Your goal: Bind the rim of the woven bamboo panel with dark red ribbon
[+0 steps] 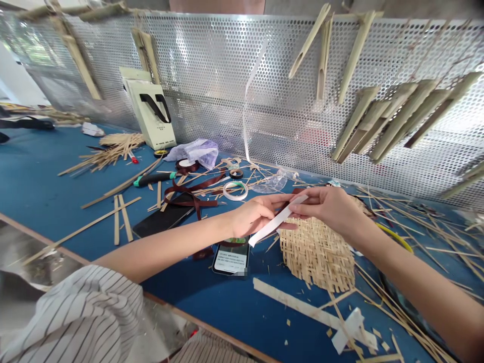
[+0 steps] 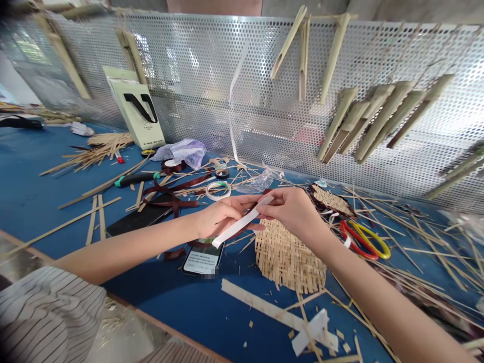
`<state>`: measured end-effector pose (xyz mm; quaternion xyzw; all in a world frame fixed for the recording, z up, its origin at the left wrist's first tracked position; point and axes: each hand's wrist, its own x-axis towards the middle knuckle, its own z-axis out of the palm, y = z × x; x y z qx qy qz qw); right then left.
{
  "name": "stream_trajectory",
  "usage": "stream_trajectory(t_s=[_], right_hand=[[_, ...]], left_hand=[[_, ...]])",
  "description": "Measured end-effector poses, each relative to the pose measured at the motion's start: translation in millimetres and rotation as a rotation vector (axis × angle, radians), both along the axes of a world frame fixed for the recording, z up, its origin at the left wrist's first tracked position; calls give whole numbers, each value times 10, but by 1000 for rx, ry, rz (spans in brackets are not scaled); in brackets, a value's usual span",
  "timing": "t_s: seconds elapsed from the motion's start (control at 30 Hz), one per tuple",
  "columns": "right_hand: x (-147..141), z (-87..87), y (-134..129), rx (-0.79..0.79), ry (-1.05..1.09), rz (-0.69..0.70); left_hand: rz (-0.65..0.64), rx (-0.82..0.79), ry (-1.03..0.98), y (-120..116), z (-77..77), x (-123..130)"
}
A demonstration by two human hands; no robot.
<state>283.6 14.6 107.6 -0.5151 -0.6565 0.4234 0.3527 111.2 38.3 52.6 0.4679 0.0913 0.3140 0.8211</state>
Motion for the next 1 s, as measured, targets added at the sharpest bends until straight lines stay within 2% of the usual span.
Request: stream_trajectory(t_s=[0.3,0.47,0.63,0.73,0.83,0.93,1.0], right_hand=[[6,-93,-1,80,-77,-49],[3,-111,-4,80,-66,-68],[0,-165,-24,153,-96,-98],[-32,-222,-106,318,-298,-215],[-61,-309,-227,599,-611,-313],[-57,-403,-333,854,-823,-315],[-44,-444,-386,954,-915,-300]], left_hand=[[-26,-82,-13,16,29,10],[108,9,61,-11,3,46],[112,66,65,-14,-32,77],[112,115,77,-32,-20,97],[124,150,116,-65,-11,126],[147,138,121,-96,-29,161],[163,92,124,-112,-49,184]])
